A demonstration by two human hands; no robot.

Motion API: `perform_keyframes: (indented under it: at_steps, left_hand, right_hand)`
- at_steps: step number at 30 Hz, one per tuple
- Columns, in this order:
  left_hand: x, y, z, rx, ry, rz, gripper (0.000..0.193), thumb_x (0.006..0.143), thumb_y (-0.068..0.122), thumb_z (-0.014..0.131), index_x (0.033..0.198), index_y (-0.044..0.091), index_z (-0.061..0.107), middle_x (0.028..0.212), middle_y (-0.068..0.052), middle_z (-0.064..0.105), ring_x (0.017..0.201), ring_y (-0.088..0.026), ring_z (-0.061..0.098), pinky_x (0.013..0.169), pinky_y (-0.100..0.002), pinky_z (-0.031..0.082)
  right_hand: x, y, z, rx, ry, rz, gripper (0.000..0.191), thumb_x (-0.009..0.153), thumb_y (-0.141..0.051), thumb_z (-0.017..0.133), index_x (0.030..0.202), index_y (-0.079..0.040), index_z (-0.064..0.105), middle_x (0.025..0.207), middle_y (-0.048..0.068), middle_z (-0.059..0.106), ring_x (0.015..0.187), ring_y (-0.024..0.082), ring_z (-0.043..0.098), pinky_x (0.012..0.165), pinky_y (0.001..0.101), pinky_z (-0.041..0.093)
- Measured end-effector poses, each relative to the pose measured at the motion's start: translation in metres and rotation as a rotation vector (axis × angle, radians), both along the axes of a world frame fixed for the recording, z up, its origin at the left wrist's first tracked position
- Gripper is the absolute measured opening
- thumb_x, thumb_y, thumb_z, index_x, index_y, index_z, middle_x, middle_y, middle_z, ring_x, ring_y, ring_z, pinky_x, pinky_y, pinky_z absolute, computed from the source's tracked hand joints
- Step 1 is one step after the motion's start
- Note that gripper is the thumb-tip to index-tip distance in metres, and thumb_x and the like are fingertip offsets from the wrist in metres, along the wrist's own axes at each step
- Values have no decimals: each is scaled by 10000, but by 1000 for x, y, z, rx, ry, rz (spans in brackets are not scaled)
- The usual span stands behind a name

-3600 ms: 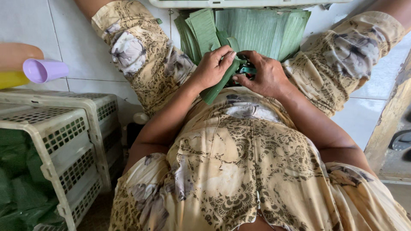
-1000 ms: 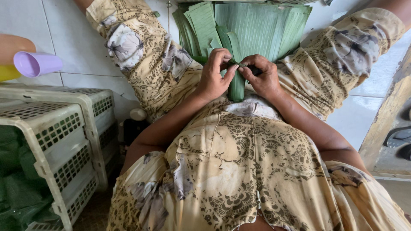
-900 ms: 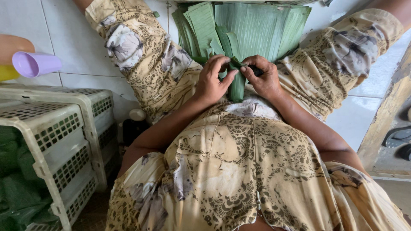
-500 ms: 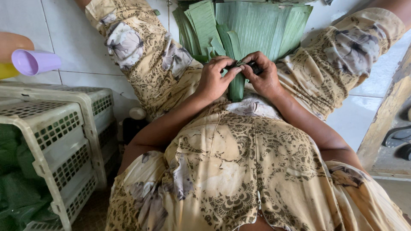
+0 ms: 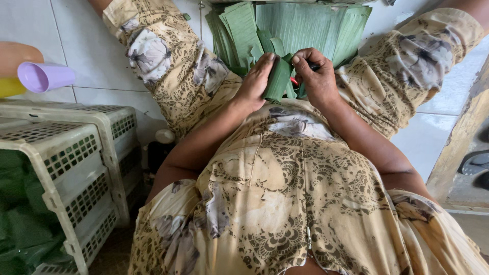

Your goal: The person sits on the floor folding cut banana leaf strips into cylindrical leaf cups, pressing and creasing the folds by hand, and places finished folded leaves onto a tray. The person occasionally uses scissors to trim the leaf material.

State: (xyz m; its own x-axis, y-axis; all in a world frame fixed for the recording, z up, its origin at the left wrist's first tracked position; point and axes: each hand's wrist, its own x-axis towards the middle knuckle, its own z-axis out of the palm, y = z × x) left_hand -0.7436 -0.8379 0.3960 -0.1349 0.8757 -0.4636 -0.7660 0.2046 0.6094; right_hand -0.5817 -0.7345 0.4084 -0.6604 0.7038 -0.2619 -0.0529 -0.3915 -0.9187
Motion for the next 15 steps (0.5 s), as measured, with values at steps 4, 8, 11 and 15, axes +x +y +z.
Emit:
perform_keyframes:
  at_steps: [4,8,11,15]
  left_hand:
    - [-9,-17,-13,225,165,-7,225,1151,273,488,1152,65,572,951,-22,604,815,-118,600,698,-290,545]
    - [-24,-23,-14,272,595,-18,193,1142,226,512,1100,67,613,924,10,600,825,-84,564,720,-262,512]
    - [-33,-27,0,274,819,-54,174,1137,197,533,1078,56,617,870,16,573,801,-67,522,699,-265,477]
    - [-37,-35,27,267,1030,-120,166,1122,196,571,1064,42,594,808,-44,569,762,-92,529,681,-290,492]
  right_hand:
    - [7,-25,-4,-169,90,107,298,1115,-271,616,1311,-48,595,960,32,631,877,134,604,807,304,509]
    - [5,-35,2,-245,-156,299,493,1069,-393,453,1464,-100,461,1270,46,699,1187,223,636,1042,364,495]
    - [3,-31,22,431,-349,402,597,1095,-367,571,1547,-8,419,1281,167,667,1224,344,622,1051,417,484]
    - [0,-24,63,876,-490,500,737,892,-417,770,1435,-11,479,1122,227,716,992,363,737,877,438,581]
